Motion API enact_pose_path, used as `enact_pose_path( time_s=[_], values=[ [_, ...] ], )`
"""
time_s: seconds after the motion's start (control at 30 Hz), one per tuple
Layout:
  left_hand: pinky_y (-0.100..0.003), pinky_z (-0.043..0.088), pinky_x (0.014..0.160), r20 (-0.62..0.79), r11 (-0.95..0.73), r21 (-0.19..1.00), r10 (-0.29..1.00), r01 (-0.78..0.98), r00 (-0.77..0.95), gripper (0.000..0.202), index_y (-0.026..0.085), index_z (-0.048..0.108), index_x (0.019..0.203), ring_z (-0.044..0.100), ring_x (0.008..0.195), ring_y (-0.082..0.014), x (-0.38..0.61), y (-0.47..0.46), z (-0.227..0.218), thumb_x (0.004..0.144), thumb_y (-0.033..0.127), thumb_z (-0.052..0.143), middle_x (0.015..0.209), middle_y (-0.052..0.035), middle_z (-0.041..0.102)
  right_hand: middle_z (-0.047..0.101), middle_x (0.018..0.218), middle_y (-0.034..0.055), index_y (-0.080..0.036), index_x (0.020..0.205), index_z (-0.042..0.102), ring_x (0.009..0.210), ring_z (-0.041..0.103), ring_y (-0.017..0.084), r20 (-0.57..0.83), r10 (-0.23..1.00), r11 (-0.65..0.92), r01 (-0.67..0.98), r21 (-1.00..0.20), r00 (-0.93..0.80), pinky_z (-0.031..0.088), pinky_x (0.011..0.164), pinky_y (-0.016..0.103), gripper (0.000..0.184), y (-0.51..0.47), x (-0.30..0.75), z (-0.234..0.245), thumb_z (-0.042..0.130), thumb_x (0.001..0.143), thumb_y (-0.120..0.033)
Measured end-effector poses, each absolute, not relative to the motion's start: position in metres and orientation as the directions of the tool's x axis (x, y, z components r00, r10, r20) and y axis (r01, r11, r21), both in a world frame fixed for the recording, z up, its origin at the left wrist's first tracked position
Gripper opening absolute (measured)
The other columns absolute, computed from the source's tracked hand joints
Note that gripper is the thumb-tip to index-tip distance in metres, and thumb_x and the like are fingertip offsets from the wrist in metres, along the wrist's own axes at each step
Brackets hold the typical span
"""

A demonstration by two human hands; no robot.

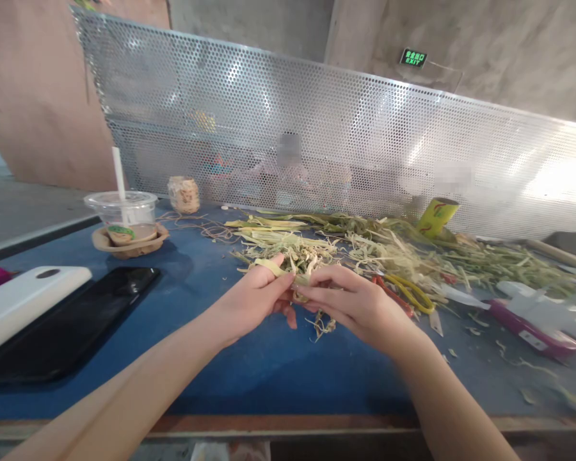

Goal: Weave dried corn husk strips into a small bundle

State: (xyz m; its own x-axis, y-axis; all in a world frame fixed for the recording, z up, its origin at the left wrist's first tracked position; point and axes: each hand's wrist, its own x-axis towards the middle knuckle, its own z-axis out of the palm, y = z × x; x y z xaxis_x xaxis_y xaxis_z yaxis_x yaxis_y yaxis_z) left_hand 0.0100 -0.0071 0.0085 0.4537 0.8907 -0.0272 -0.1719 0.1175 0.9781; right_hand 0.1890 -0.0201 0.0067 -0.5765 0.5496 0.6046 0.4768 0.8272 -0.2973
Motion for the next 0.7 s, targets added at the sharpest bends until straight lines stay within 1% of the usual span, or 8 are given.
enact_pose_path(
  time_s=[0.07, 0.13, 0.23, 0.4, 0.47, 0.53, 0.63, 0.7],
  values=[
    [-0.025, 0.049, 0.049, -0.023, 0.124, 0.971, 0.9, -0.203, 0.436, 0.075, 0.001, -0.011, 0.14, 0.058, 0.052, -0.0135, 0.011, -0.008, 0.009, 0.088, 0.011, 0.042, 0.06, -0.0043, 0.065, 0.063, 0.095, 0.0066, -0.019, 0.101, 0.062, 0.084, 0.061, 0.015, 0.63, 0.517, 0.843, 0.473, -0.256, -0.579, 0.054, 0.071, 0.025, 0.019, -0.019, 0.189, 0.006, 0.048, 0.088, -0.02],
    [-0.024, 0.049, 0.048, -0.029, 0.138, 0.965, 0.9, -0.223, 0.435, 0.075, 0.001, -0.012, 0.14, 0.058, 0.05, -0.0132, 0.013, -0.009, 0.01, 0.088, 0.009, 0.041, 0.057, -0.0034, 0.064, 0.063, 0.095, 0.0071, -0.019, 0.102, 0.061, 0.088, 0.06, 0.015, 0.679, 0.437, 0.877, 0.449, -0.174, -0.59, 0.052, 0.078, 0.027, 0.019, -0.017, 0.188, 0.003, 0.049, 0.088, -0.017],
    [-0.023, 0.051, 0.048, -0.047, 0.156, 0.963, 0.898, -0.218, 0.438, 0.072, 0.0, -0.011, 0.14, 0.059, 0.05, -0.0127, 0.014, -0.009, 0.011, 0.089, 0.007, 0.039, 0.057, -0.0042, 0.065, 0.063, 0.092, 0.0066, -0.018, 0.094, 0.063, 0.089, 0.058, 0.016, 0.702, 0.373, 0.895, 0.435, -0.099, -0.607, 0.05, 0.08, 0.028, 0.017, -0.014, 0.187, 0.0, 0.048, 0.087, -0.013],
    [-0.027, 0.055, 0.052, -0.055, 0.151, 0.967, 0.911, -0.207, 0.408, 0.072, 0.001, -0.008, 0.141, 0.065, 0.062, -0.0161, 0.015, -0.009, 0.012, 0.089, 0.008, 0.04, 0.07, -0.0101, 0.07, 0.064, 0.09, 0.0055, -0.019, 0.086, 0.063, 0.082, 0.059, 0.015, 0.626, 0.471, 0.847, 0.516, -0.125, -0.621, 0.051, 0.073, 0.029, 0.015, -0.015, 0.188, 0.0, 0.05, 0.085, -0.013],
    [-0.028, 0.056, 0.052, -0.065, 0.158, 0.966, 0.914, -0.205, 0.401, 0.071, 0.002, -0.006, 0.142, 0.066, 0.064, -0.017, 0.014, -0.01, 0.013, 0.088, 0.007, 0.04, 0.073, -0.0117, 0.07, 0.063, 0.097, 0.0073, -0.019, 0.09, 0.062, 0.089, 0.059, 0.017, 0.587, 0.473, 0.853, 0.508, -0.119, -0.657, 0.051, 0.076, 0.031, 0.015, -0.016, 0.19, 0.002, 0.049, 0.086, -0.014],
    [-0.029, 0.057, 0.054, -0.078, 0.168, 0.965, 0.918, -0.201, 0.39, 0.071, 0.002, -0.004, 0.142, 0.066, 0.065, -0.0169, 0.013, -0.009, 0.013, 0.088, 0.008, 0.042, 0.077, -0.0134, 0.071, 0.062, 0.102, 0.007, -0.02, 0.098, 0.06, 0.091, 0.06, 0.017, 0.56, 0.527, 0.828, 0.533, -0.172, -0.639, 0.051, 0.074, 0.029, 0.017, -0.018, 0.19, 0.005, 0.047, 0.088, -0.017],
    [-0.031, 0.058, 0.059, -0.102, 0.188, 0.963, 0.917, -0.192, 0.385, 0.071, 0.003, 0.0, 0.142, 0.067, 0.07, -0.0179, 0.012, -0.008, 0.013, 0.087, 0.01, 0.045, 0.085, -0.0153, 0.071, 0.062, 0.099, 0.0029, -0.024, 0.109, 0.053, 0.086, 0.061, 0.014, 0.51, 0.659, 0.738, 0.609, -0.292, -0.553, 0.052, 0.072, 0.026, 0.02, -0.02, 0.187, 0.009, 0.047, 0.089, -0.024],
    [-0.032, 0.059, 0.062, -0.105, 0.196, 0.961, 0.913, -0.197, 0.394, 0.07, 0.005, 0.002, 0.143, 0.068, 0.072, -0.0188, 0.012, -0.007, 0.012, 0.088, 0.011, 0.045, 0.088, -0.0156, 0.07, 0.063, 0.094, 0.0009, -0.025, 0.105, 0.054, 0.085, 0.061, 0.014, 0.489, 0.674, 0.723, 0.629, -0.284, -0.554, 0.052, 0.074, 0.026, 0.017, -0.02, 0.186, 0.011, 0.048, 0.09, -0.026]
  ],
)
